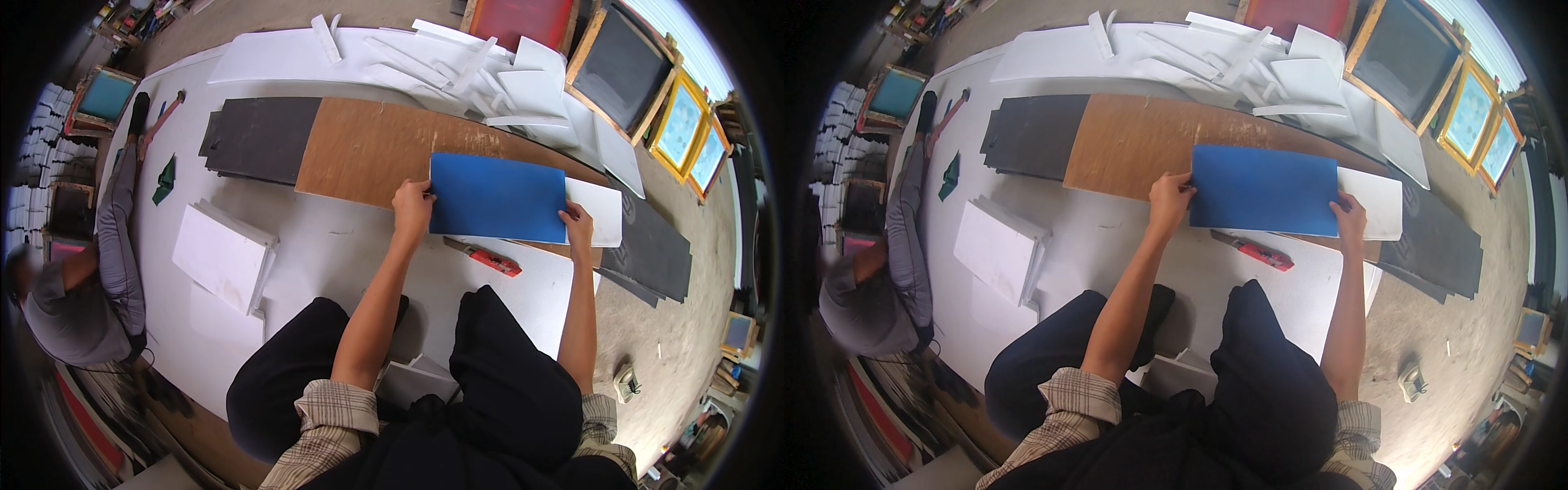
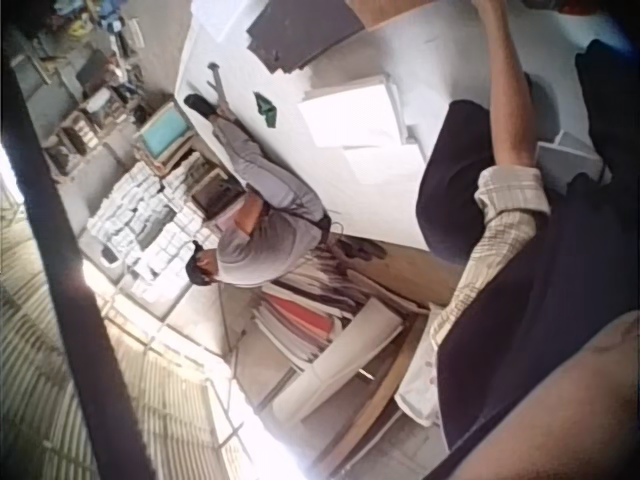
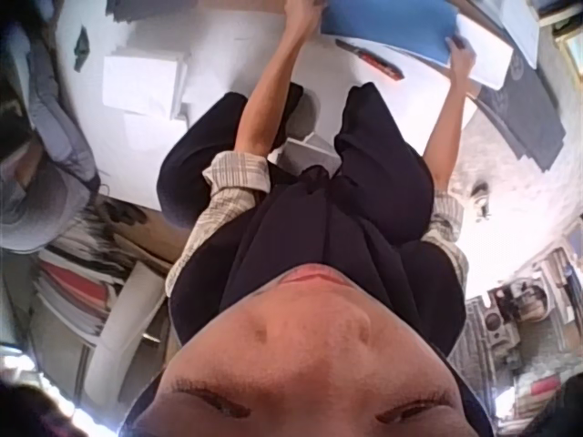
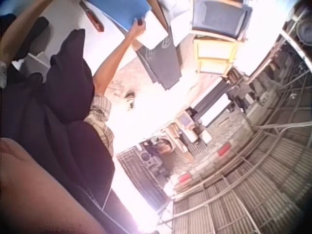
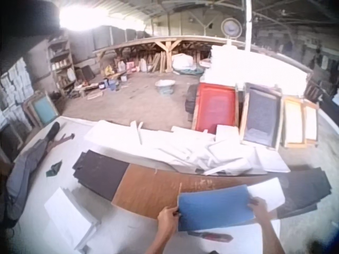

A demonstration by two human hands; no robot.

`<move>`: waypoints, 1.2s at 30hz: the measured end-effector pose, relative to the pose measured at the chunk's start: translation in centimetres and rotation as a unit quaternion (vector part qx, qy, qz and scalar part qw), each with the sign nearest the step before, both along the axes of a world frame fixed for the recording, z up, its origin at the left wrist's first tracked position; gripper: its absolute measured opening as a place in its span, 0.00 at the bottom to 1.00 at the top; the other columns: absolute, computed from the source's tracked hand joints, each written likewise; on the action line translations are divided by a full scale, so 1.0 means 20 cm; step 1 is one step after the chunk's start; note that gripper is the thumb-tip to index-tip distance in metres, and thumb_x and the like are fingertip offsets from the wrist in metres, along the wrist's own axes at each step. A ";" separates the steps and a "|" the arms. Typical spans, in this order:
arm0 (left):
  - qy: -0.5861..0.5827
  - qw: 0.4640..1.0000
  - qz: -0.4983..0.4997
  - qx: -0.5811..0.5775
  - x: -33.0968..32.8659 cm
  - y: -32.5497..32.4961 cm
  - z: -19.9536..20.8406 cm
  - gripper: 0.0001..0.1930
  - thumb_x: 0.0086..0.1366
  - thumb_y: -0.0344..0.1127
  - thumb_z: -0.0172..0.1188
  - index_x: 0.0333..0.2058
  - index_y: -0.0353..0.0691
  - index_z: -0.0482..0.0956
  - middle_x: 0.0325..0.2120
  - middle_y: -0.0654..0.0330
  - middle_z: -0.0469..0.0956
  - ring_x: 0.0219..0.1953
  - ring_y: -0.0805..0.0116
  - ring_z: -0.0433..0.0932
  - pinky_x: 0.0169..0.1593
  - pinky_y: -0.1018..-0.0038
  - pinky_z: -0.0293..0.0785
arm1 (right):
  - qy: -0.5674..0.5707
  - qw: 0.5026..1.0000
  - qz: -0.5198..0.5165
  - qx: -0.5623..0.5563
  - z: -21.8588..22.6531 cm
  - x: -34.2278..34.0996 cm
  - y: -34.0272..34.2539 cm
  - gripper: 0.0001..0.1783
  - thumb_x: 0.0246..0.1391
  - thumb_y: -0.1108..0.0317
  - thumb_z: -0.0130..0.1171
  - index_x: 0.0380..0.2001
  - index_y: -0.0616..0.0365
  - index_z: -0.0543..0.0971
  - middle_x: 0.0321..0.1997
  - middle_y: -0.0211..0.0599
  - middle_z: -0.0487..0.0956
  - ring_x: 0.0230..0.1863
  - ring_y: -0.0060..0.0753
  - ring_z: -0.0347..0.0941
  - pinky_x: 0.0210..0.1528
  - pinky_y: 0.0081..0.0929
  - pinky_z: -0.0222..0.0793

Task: The person sits on the floor and uses a utility knife to cut white foam sheets to size, using a blue rectangular template as a guide. The person repeatedly aligns the template, scores the foam, and separates the cut pieces, stacking the finished white rectangles on the floor.

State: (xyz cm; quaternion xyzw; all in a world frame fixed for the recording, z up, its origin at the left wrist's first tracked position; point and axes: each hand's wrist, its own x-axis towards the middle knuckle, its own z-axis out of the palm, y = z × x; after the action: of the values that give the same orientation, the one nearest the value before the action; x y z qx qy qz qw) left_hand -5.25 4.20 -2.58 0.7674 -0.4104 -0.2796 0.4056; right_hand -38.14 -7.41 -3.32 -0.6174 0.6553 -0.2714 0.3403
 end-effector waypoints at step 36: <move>-0.312 0.931 0.185 0.045 0.10 0.00 -0.16 0.16 0.60 0.36 0.48 0.45 0.35 0.69 0.39 0.52 0.65 0.41 0.53 0.65 0.44 0.64 0.65 | 0.079 0.996 0.028 0.038 0.00 0.51 -0.02 0.19 0.42 0.65 0.62 0.38 0.54 0.70 0.40 0.37 0.71 0.44 0.42 0.68 0.45 0.39 0.65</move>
State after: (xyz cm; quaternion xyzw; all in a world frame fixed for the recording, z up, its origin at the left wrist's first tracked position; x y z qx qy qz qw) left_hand -3.18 4.17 -5.74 0.8958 -0.3539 0.0353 0.2664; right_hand -27.98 -7.72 -3.42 -0.6419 0.6723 -0.1866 0.3181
